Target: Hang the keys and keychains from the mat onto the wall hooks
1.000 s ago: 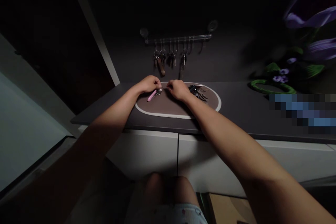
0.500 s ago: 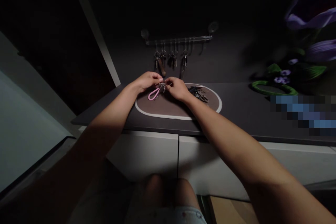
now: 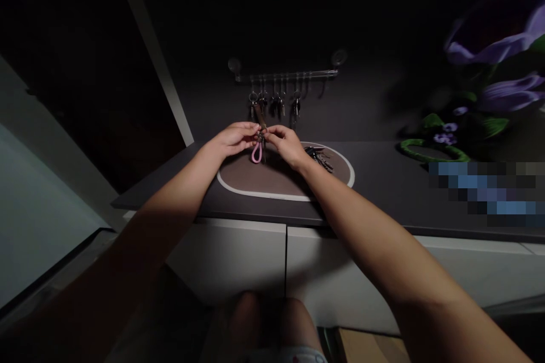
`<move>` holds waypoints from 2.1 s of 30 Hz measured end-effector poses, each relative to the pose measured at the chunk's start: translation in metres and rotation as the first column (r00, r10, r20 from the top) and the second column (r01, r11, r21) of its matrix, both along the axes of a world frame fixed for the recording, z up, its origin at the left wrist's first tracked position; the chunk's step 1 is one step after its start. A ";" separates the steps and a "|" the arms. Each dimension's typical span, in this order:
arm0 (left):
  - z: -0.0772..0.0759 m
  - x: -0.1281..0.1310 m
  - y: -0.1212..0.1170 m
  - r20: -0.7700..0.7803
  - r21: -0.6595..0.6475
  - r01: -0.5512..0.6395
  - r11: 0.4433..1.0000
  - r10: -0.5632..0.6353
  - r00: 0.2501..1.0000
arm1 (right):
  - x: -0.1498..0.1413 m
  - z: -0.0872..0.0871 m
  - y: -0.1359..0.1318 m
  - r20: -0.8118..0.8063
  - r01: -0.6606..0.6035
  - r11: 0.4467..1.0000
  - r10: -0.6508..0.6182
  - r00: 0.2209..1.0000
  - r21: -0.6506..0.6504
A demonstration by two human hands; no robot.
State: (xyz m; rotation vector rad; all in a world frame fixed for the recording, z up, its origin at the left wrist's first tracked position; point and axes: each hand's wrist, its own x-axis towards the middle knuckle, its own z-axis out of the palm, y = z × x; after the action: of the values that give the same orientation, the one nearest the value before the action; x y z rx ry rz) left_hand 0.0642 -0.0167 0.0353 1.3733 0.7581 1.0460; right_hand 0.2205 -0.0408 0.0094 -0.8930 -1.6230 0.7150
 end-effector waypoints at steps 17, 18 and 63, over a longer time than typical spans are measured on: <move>-0.005 0.004 0.004 0.248 -0.150 0.133 0.980 -0.093 0.964 | 0.006 -0.003 0.010 -0.185 -0.060 0.998 0.055 0.981 -0.017; -0.005 0.004 0.003 0.247 -0.150 0.131 0.980 -0.091 0.965 | 0.006 -0.003 0.010 -0.195 -0.050 0.999 0.048 0.980 -0.008; -0.009 0.014 0.000 0.032 -0.129 -0.078 0.989 0.082 0.996 | 0.028 0.083 0.094 -0.370 0.453 0.873 -0.487 0.791 -0.181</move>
State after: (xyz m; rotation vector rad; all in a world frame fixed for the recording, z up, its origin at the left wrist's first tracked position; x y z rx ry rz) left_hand 0.0786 -0.0172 0.0265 1.2197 0.8440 1.0642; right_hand 0.2483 0.0535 0.0927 -1.0763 -0.9478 0.5655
